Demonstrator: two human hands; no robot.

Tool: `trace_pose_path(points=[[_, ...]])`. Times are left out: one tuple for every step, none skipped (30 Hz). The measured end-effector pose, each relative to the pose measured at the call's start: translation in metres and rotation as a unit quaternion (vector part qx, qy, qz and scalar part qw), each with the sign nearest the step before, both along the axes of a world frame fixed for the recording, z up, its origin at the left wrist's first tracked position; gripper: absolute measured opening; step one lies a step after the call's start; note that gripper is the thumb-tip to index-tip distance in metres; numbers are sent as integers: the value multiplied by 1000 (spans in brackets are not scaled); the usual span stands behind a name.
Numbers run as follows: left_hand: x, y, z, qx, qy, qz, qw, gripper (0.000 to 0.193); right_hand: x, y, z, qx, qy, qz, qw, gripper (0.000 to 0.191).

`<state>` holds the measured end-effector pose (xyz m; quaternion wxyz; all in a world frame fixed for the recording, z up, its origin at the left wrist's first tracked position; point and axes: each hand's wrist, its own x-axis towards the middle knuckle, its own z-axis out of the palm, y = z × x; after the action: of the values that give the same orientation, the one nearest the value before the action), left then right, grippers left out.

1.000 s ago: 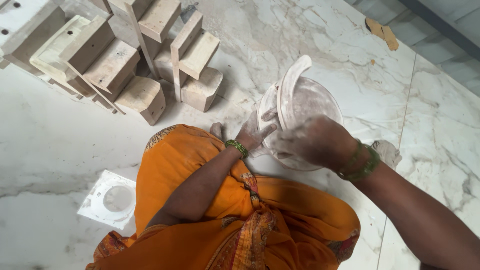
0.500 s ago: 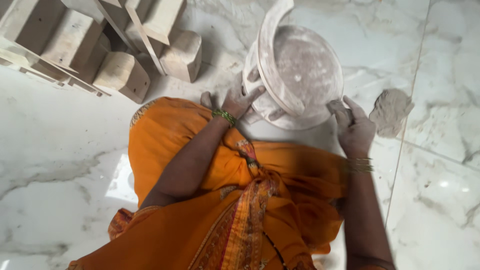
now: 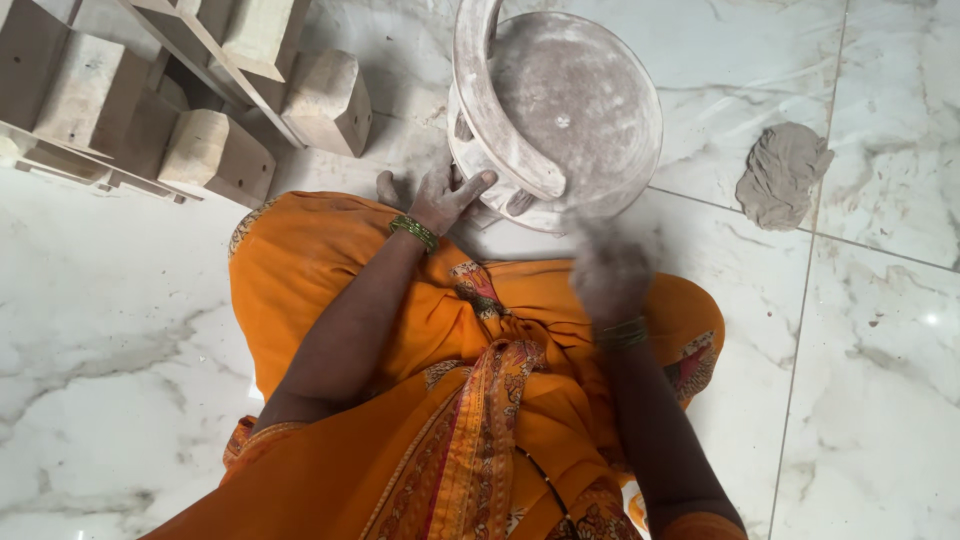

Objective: The person sits on the floor with a plaster mold holding a clay form. They scrape the mold edge with a small scraper, spread and smooth wet clay slip over the mold surface by hand, rotate the mold, and repeatedly press and smooth the clay with their palms.

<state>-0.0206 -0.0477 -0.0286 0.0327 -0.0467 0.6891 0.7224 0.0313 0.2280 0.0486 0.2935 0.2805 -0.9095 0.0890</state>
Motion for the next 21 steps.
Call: trace_pose_path(points=[[0,0,0,-2,-11,-6,1000,80,-4,9,3,5,-5,-28,1000,36],[0,0,-1,-4,-22,-13,1000,77,-8,16,3,-5,-2,-52,999,33],[-1,1,-1,-5,-32,-18,999,73,-12,20,3,-15,1,-76,997,29],[-2,2,-1,3,-29,-19,999,71,-14,22,0,-24,5,-98,995,26],[-3,2,-1,12,-27,-19,999,69,-15,20,-4,-8,-13,-94,995,30],[-3,3,-1,21,-26,-21,999,66,-14,12,-10,9,-33,-90,995,33],[-4,4,-1,22,-28,-21,999,65,-10,3,-16,26,-54,-88,994,36],[-4,4,-1,23,-29,-21,999,63,-5,-8,-23,20,-34,-47,998,36],[-5,5,-1,23,-30,-22,999,62,2,-21,-30,15,-14,-7,1000,35],[-5,5,-1,21,-31,-22,999,61,4,-28,-32,9,4,33,999,35],[-4,5,0,19,-32,-21,999,60,2,-30,-31,28,26,20,999,35],[-4,5,1,16,-32,-19,999,60,0,-31,-30,46,49,8,998,34],[-3,5,2,12,-21,-17,1000,62,-4,-30,-27,64,72,-3,995,34],[-2,6,3,10,-11,-14,1000,64,-11,-28,-23,64,4,-47,997,23],[-1,6,3,10,-2,-11,1000,67,-19,-24,-19,65,-66,-90,992,14],[0,7,4,13,-5,-10,1000,68,-22,-22,-16,66,-135,-134,980,12],[-1,8,5,16,-5,-10,1000,68,-22,-22,-15,52,-115,-78,989,12],[-1,8,6,19,-4,-9,1000,69,-22,-21,-13,36,-94,-21,995,14],[-2,9,6,28,-6,-13,999,68,-20,-21,-12,22,-74,36,996,18],[-2,9,6,38,-10,-19,999,67,-17,-20,-10,35,-56,54,996,19],[-3,9,5,46,-13,-26,999,66,-14,-19,-7,48,-37,71,996,20]])
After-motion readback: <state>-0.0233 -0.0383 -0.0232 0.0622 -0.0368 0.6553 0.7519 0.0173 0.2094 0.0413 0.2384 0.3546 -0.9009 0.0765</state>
